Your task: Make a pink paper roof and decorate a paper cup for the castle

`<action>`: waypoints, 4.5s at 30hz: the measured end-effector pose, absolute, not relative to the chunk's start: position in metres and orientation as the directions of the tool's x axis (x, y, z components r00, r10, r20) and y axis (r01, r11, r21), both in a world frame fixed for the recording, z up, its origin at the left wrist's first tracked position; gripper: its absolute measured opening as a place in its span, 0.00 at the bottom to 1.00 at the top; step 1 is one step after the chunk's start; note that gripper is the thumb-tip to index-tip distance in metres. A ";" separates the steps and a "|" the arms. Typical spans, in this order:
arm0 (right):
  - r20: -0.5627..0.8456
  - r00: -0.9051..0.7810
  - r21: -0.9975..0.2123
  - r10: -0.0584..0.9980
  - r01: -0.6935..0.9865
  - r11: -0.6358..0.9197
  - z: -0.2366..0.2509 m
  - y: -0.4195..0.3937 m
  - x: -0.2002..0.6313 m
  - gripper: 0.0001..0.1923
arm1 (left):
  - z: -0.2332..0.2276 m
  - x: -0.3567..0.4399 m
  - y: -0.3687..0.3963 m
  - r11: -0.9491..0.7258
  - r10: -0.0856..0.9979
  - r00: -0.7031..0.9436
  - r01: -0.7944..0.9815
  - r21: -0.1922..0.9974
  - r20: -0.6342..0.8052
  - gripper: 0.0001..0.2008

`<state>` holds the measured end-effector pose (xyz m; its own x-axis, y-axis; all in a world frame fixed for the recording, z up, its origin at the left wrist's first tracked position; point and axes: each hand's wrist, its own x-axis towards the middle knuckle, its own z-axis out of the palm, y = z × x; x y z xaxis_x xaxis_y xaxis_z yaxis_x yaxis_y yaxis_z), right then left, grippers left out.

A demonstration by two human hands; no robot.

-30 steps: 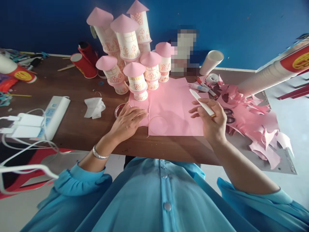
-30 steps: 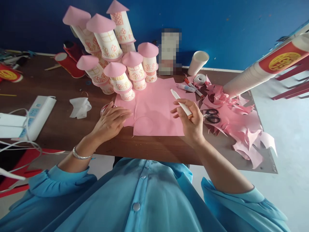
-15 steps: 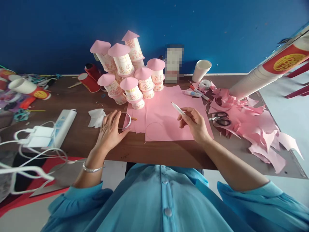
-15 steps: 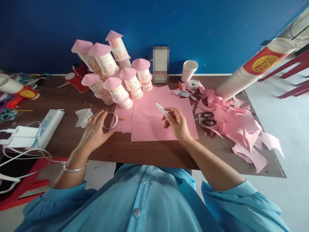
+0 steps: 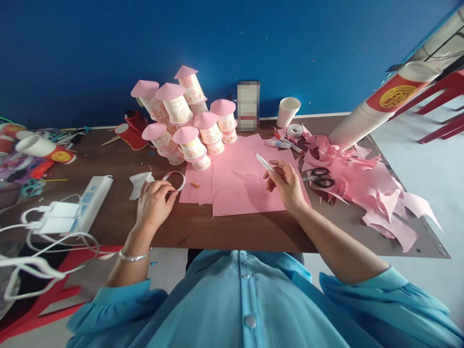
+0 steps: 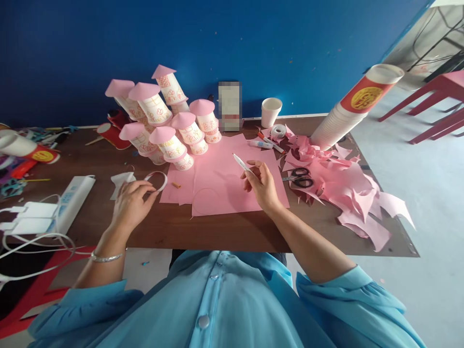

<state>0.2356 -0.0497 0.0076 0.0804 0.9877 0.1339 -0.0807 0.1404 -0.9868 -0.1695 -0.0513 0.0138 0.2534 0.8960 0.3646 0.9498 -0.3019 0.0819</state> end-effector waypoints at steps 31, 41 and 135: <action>0.075 -0.036 -0.991 0.997 0.113 0.078 0.017 -0.051 0.234 0.14 | 0.032 -0.016 0.007 -0.663 0.739 0.515 0.447 0.600 0.434 0.05; 0.091 -0.059 -0.978 0.994 0.184 0.100 0.015 -0.050 0.232 0.13 | 0.026 -0.014 0.005 -0.651 0.746 0.524 0.445 0.615 0.410 0.06; 0.009 -0.226 0.488 0.974 0.851 0.193 0.076 -0.057 0.403 0.14 | 0.040 -0.067 -0.096 -0.767 0.588 0.778 0.623 -0.155 0.221 0.07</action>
